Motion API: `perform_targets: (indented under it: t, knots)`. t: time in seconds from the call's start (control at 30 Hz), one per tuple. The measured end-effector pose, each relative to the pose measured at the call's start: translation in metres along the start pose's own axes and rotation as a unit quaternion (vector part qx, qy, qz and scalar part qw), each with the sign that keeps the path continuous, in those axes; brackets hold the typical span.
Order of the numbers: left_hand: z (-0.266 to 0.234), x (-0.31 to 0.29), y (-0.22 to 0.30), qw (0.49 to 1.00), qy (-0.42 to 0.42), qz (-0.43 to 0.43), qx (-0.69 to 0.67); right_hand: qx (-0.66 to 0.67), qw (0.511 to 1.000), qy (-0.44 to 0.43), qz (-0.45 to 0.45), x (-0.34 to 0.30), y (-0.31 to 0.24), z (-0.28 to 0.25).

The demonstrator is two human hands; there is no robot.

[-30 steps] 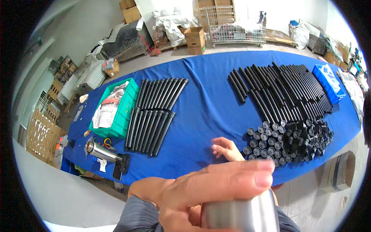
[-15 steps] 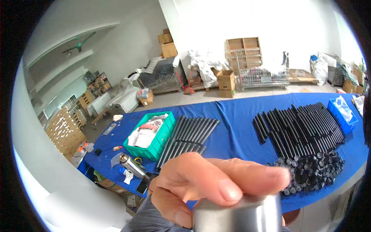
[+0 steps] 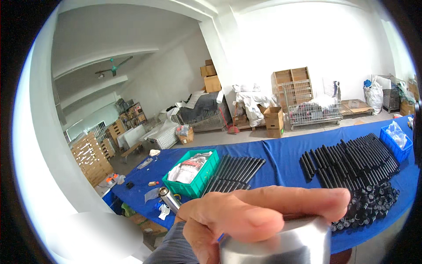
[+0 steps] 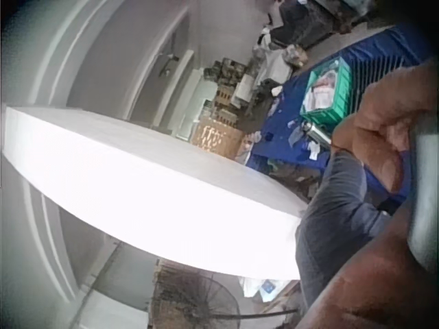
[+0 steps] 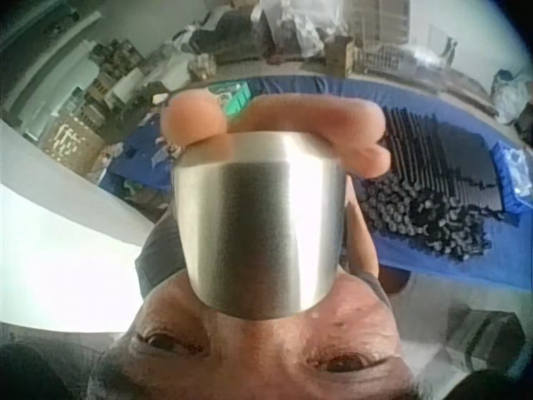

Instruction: The person picks up a black tube and a rubber cap, fits the cap onto the end of the tube, and places the assembled piece onto a stack. They then pick up a metal thermos, remove its lid, and set both items down.

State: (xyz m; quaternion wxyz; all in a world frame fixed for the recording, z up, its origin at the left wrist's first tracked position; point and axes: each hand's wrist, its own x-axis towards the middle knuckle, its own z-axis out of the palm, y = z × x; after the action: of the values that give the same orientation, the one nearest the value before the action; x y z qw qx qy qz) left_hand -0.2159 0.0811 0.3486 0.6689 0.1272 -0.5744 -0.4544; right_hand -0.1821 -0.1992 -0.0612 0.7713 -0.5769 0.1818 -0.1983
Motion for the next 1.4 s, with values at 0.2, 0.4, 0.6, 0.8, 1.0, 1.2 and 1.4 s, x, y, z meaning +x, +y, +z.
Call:
perform_targets:
  t: [0.2, 0.4, 0.6, 0.8, 1.0, 1.2, 1.4]
  knots:
    - [-0.085, -0.007, -0.036, 0.979, -0.085, 0.026, -0.183, 0.040, 0.998, -0.028, -0.032, -0.009, -0.011, 0.014]
    - [-0.174, -0.095, -0.109, 0.881, 0.257, -0.345, -0.198, -0.039, 0.995, 0.089, -0.009, -0.027, -0.043, 0.024]
    - [-0.224, -0.304, -0.116, 0.850, 0.345, -0.227, -0.326, -0.049, 0.997, 0.033, 0.048, -0.016, -0.028, 0.021]
    - [-0.180, -0.468, -0.009, 0.600, 0.695, -0.383, -0.098, -0.047, 0.996, 0.043, 0.055, -0.022, -0.022, 0.016]
    - [-0.177, -0.562, -0.045, 0.206, 0.292, -0.641, 0.679, -0.053, 0.997, 0.035, 0.045, -0.018, -0.021, 0.024]
    - [-0.260, -0.527, 0.076, 0.403, 0.740, -0.157, 0.515, -0.066, 0.996, 0.044, 0.048, -0.020, -0.022, 0.021]
    - [-0.345, -0.364, 0.178, 0.409, 0.749, -0.021, 0.521, -0.062, 0.996, 0.043, 0.048, -0.021, -0.025, 0.022]
